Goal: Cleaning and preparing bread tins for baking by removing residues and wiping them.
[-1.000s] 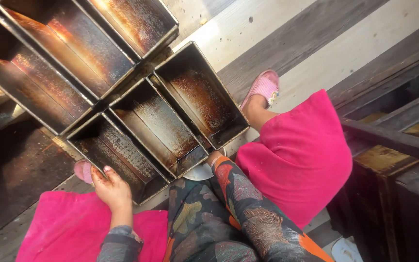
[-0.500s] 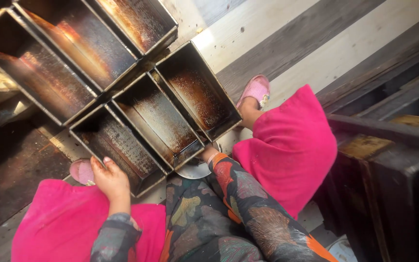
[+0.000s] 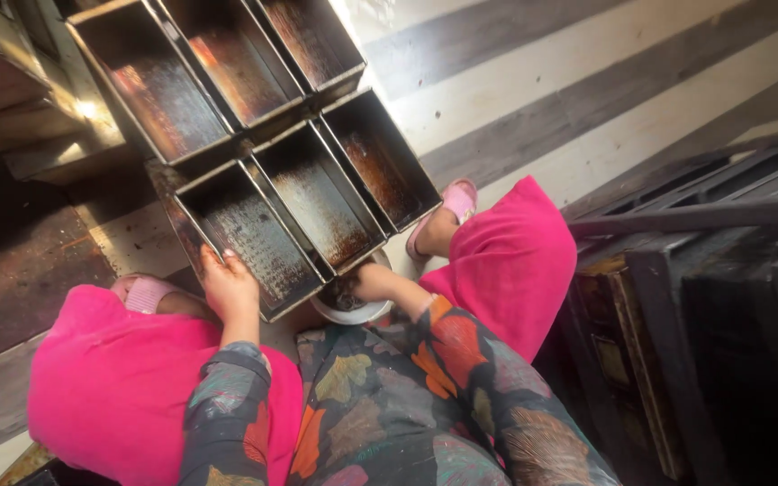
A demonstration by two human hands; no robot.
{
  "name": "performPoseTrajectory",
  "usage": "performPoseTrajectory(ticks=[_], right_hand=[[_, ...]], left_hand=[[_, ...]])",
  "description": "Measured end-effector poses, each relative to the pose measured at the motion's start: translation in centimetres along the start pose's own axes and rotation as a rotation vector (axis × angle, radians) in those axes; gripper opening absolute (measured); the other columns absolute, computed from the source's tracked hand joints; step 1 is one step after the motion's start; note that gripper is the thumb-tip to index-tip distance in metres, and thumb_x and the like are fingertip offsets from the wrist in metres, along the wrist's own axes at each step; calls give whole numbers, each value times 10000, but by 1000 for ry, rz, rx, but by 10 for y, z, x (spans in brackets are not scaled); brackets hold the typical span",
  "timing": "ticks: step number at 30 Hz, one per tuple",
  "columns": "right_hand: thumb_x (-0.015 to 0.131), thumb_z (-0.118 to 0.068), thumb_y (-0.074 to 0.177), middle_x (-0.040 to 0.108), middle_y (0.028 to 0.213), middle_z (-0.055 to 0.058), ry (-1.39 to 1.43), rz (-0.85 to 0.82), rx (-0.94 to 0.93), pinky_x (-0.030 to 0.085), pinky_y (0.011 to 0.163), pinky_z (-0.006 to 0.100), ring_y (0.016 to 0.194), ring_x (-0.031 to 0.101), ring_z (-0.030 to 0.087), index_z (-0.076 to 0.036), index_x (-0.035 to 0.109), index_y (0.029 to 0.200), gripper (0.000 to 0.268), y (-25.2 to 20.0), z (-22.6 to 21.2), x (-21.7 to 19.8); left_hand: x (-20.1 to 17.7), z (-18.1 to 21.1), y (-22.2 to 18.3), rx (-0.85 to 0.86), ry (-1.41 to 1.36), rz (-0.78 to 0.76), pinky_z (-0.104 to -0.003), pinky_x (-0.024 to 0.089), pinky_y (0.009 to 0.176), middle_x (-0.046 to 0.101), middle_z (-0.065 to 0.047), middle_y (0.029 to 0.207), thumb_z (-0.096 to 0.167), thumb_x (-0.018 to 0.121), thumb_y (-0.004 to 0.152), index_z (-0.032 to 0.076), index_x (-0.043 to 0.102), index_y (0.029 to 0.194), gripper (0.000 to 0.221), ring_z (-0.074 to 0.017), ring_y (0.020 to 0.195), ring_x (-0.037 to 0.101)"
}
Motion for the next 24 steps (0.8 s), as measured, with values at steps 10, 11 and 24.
performPoseTrajectory(ticks=[10, 11, 24], right_hand=[[666, 6, 853, 769, 951, 62, 382, 119, -227, 570, 773, 295, 852, 704, 116, -74, 771, 1075, 258, -68, -21, -54], [641, 11, 857, 765, 945, 54, 475, 81, -198, 577, 765, 286, 846, 704, 113, -71, 759, 1080, 264, -69, -20, -56], [729, -69, 920, 737, 1003, 62, 630, 52, -175, 602, 808, 311, 917, 713, 169, -25, 698, 1204, 289, -88, -22, -81]], left_hand=[[1, -9, -8, -65, -105, -29, -492, 519, 849, 715, -207, 1161, 277, 525, 1062, 59, 521, 1399, 402, -415, 1014, 681], [2, -13, -7, -86, -158, -44, -462, 522, 867, 722, -196, 1160, 287, 534, 1065, 65, 535, 1393, 395, -381, 1016, 690], [14, -29, 12, -223, -492, -3, -297, 504, 941, 750, -96, 1171, 173, 633, 988, 32, 693, 1282, 331, -175, 1043, 699]])
Point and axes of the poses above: each hand's wrist, its own y-axis towards the middle knuckle, its own x-axis out of the palm, z = x × y, the point moved 2 cm from there along y, towards the middle knuckle
